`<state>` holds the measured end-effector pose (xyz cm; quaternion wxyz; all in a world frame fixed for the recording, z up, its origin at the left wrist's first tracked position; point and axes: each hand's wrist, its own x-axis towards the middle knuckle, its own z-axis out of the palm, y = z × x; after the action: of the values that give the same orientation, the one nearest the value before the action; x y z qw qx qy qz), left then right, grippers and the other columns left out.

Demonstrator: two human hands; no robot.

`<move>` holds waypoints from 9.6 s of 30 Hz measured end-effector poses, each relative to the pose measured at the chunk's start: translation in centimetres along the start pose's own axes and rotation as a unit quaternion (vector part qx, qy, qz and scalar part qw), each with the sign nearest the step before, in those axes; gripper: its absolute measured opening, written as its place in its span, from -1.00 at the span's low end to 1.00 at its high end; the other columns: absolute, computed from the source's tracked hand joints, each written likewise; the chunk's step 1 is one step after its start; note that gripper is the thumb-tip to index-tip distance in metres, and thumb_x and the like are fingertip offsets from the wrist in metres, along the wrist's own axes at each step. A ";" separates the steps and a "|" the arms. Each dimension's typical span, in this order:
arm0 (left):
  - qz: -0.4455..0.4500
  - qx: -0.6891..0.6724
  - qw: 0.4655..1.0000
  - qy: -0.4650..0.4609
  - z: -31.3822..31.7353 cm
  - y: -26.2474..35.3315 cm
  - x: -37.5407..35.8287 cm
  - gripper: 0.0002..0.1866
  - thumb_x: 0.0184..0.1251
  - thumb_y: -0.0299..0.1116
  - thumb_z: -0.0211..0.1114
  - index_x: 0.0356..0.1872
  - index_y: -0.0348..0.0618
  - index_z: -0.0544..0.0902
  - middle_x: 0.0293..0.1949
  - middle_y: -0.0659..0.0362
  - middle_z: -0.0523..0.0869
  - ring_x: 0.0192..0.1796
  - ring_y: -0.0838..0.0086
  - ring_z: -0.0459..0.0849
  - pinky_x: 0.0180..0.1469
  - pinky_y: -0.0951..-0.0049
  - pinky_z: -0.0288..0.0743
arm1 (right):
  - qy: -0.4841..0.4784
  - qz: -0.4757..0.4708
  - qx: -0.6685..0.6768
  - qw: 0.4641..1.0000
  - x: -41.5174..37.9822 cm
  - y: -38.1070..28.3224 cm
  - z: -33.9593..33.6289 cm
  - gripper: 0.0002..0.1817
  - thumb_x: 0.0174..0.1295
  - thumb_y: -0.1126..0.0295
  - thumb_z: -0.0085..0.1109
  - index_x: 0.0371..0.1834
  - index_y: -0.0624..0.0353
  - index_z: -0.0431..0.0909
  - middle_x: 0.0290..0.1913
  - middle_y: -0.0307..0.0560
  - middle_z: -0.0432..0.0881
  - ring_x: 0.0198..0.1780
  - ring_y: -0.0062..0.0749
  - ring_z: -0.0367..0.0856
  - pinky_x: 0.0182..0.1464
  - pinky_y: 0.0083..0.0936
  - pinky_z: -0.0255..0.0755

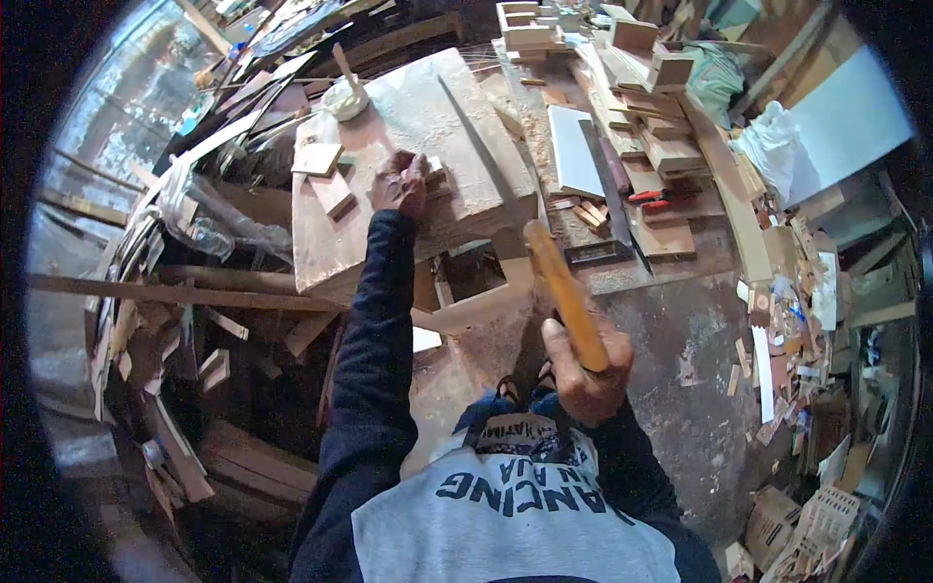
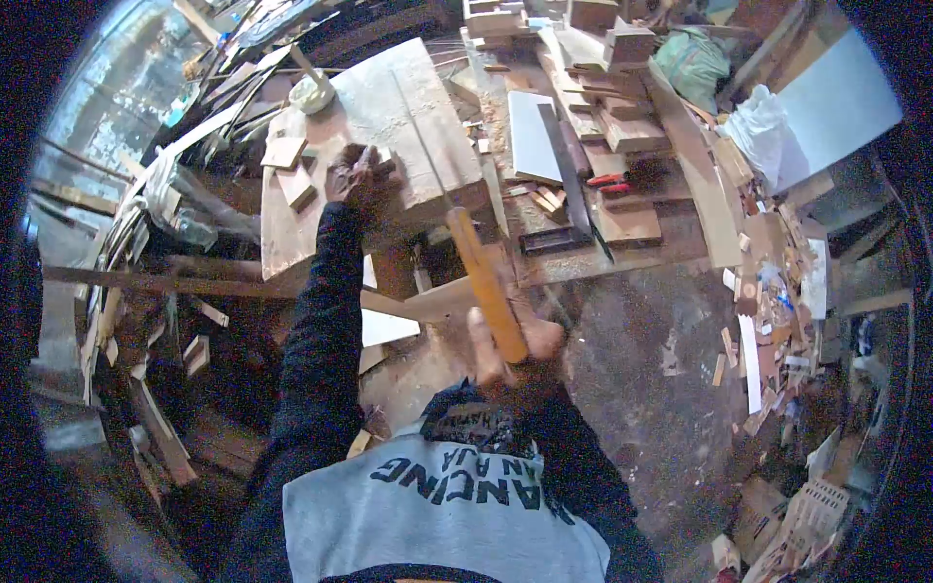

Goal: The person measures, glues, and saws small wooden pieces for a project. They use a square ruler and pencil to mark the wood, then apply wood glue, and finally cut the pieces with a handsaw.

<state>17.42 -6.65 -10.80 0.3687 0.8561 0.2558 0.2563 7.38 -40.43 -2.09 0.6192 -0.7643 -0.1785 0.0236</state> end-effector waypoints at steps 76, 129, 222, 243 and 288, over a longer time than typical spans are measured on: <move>0.222 0.089 0.965 -0.108 -1.5 -3.8 1.7 -0.58 0.07 -0.15 0.32 0.01 0.10 0.60 0.01 0.13 0.65 0.05 0.10 0.60 0.08 0.11 0.41 | -0.024 -0.057 -0.133 0.989 -1.8 0.1 5.8 -0.70 0.09 0.51 0.09 -0.10 0.39 0.55 -0.35 0.20 0.62 -0.32 -0.06 0.66 -0.27 -0.36 0.48; 0.281 0.139 0.950 0.001 -2.5 0.1 -2.2 -0.71 0.15 -0.25 0.26 -0.09 -0.01 0.57 -0.01 0.18 0.62 0.10 0.19 0.54 0.19 -0.24 0.16 | 0.081 -0.081 -0.106 0.988 -6.5 0.5 3.8 -0.82 0.05 0.45 0.14 -0.66 0.26 0.47 -0.71 -0.09 0.44 -0.66 -0.35 0.47 -0.55 -0.42 0.27; 0.024 0.103 0.994 -0.004 0.5 -1.1 1.0 -0.76 0.12 -0.07 0.32 -0.30 0.06 0.71 -0.26 0.27 0.77 -0.13 0.33 0.72 0.05 -0.01 0.38 | 0.008 -0.067 -0.132 0.989 -6.4 -1.5 5.1 -0.60 0.06 0.51 0.11 0.01 0.43 0.51 -0.33 0.22 0.66 -0.29 0.01 0.69 -0.20 -0.42 0.50; 0.066 0.132 0.988 0.040 3.0 -5.5 3.0 -0.63 0.13 0.10 0.31 -0.36 0.02 0.72 -0.36 0.15 0.76 -0.30 0.31 0.74 -0.22 0.35 0.56 | 0.044 0.000 -0.092 0.995 -7.6 -2.3 4.9 -0.74 0.05 0.45 0.14 -0.21 0.38 0.58 -0.50 0.15 0.58 -0.47 -0.18 0.62 -0.36 -0.34 0.43; 0.093 0.118 0.987 0.054 3.1 -4.3 2.0 -0.64 0.12 0.04 0.33 -0.30 -0.05 0.70 -0.37 0.16 0.75 -0.31 0.38 0.72 -0.22 0.38 0.54 | 0.027 -0.028 -0.132 0.991 -4.5 -4.1 5.9 -0.87 0.03 0.47 0.13 -0.42 0.34 0.53 -0.56 0.03 0.53 -0.52 -0.33 0.53 -0.43 -0.44 0.36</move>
<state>19.72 -4.40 -15.39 0.2254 0.8985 0.2233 0.3034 0.65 -35.56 -0.36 0.5181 -0.8343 -0.1844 -0.0378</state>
